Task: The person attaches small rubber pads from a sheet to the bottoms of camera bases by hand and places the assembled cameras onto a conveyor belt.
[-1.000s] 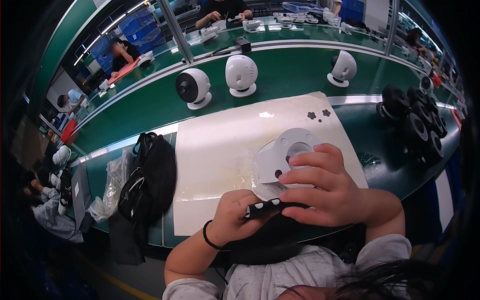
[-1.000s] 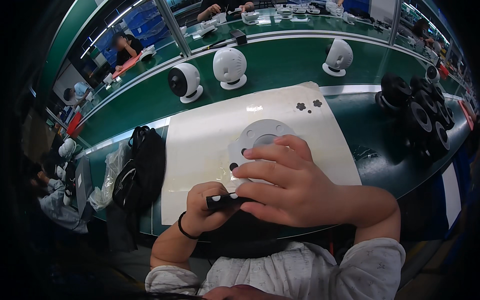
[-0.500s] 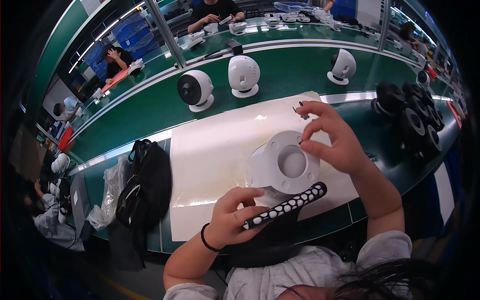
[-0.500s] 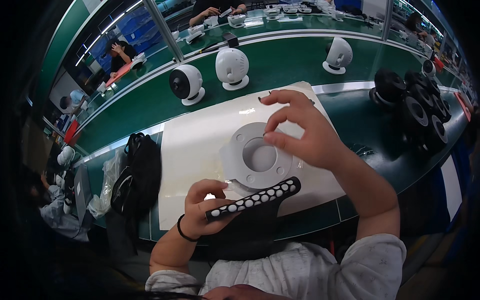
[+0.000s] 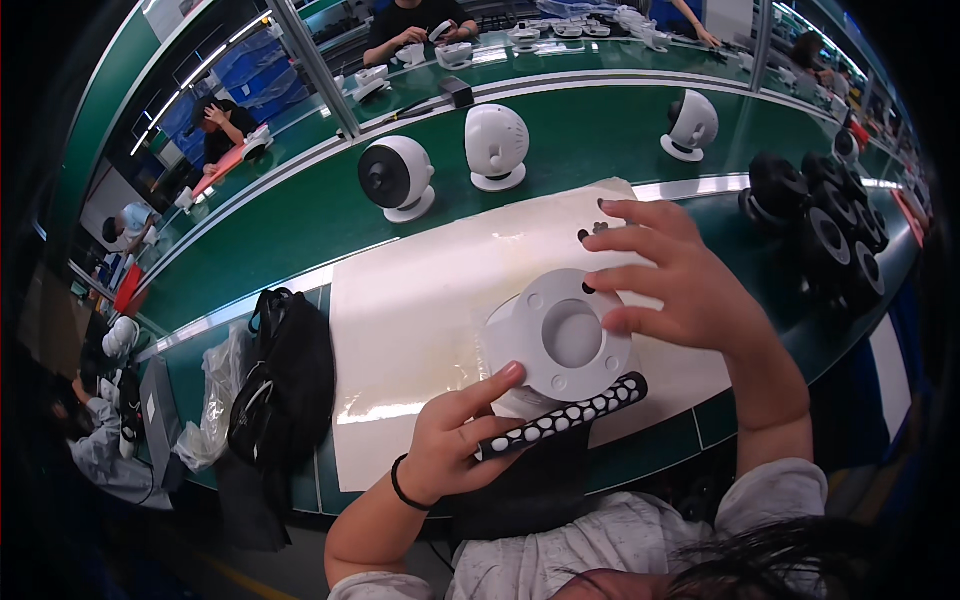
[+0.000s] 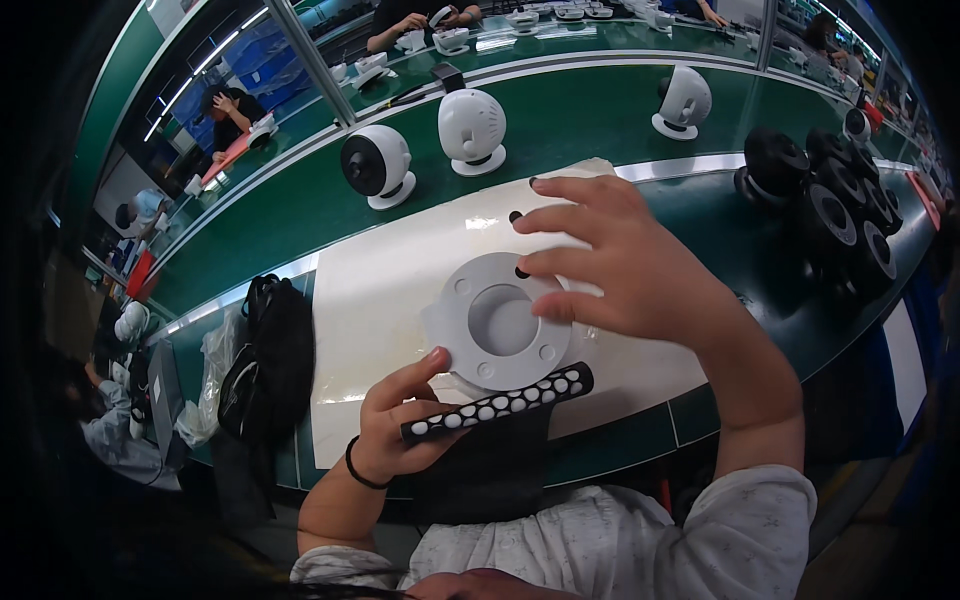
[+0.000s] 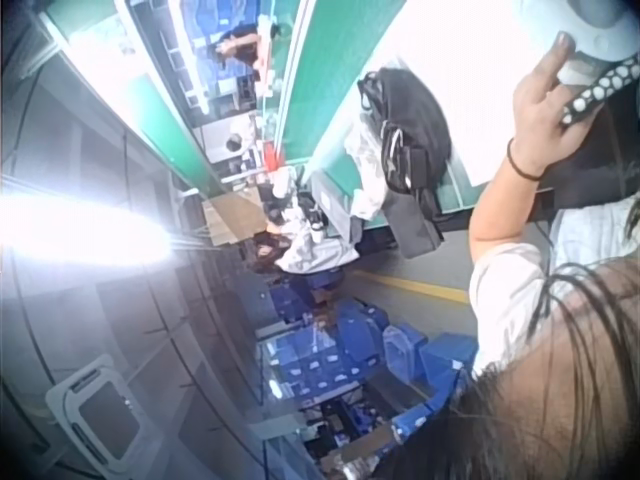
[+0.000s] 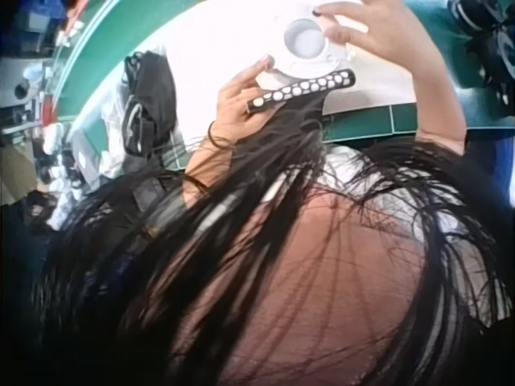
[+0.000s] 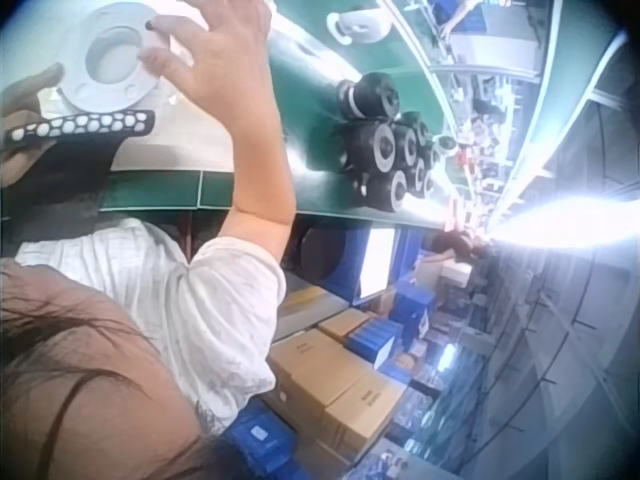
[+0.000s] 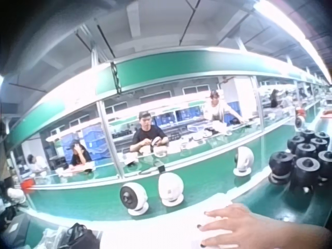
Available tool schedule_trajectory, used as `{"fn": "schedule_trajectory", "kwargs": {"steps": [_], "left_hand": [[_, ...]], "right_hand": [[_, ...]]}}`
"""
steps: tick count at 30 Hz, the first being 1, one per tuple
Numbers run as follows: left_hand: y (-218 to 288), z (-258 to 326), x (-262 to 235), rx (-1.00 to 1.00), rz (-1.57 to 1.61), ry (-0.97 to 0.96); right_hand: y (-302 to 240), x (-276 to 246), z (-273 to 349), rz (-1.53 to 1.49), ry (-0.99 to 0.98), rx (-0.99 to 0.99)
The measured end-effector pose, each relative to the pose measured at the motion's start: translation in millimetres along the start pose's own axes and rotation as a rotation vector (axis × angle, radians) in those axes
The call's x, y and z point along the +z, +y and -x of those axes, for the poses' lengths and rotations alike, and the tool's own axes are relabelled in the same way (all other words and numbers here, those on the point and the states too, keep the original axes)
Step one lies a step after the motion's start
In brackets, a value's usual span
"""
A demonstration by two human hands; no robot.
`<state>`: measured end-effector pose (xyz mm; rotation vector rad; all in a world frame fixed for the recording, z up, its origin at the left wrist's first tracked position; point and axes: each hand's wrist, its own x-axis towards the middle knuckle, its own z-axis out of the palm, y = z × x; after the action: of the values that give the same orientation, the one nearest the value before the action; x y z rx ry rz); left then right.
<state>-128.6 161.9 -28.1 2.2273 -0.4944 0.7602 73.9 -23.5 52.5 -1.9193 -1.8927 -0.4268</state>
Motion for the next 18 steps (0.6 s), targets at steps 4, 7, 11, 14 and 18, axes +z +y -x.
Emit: {"fn": "schedule_trajectory", "kwargs": {"steps": [4,7,11,14,18], "left_hand": [[-0.7,0.1,-1.8,-0.007,-0.027,0.004],[2.5,-1.0,-1.2,-0.025,-0.021,0.045],[3.5,-3.0,0.1,-0.045,-0.004,0.078],[1.4,-2.5,-0.3,-0.052,0.033,0.073],[1.0,-0.1,-1.8,-0.05,0.033,0.084]], "right_hand": [[-21.9,3.8,-0.2,0.238,-0.002,-0.033],[-13.1,4.5,-7.9,0.071,0.105,0.021],[-6.4,23.8,-18.5,-0.684,0.26,0.297],[-13.6,36.2,-32.4,-0.75,0.201,0.236],[-21.2,38.8,-40.3,-0.874,0.098,0.273]]}}
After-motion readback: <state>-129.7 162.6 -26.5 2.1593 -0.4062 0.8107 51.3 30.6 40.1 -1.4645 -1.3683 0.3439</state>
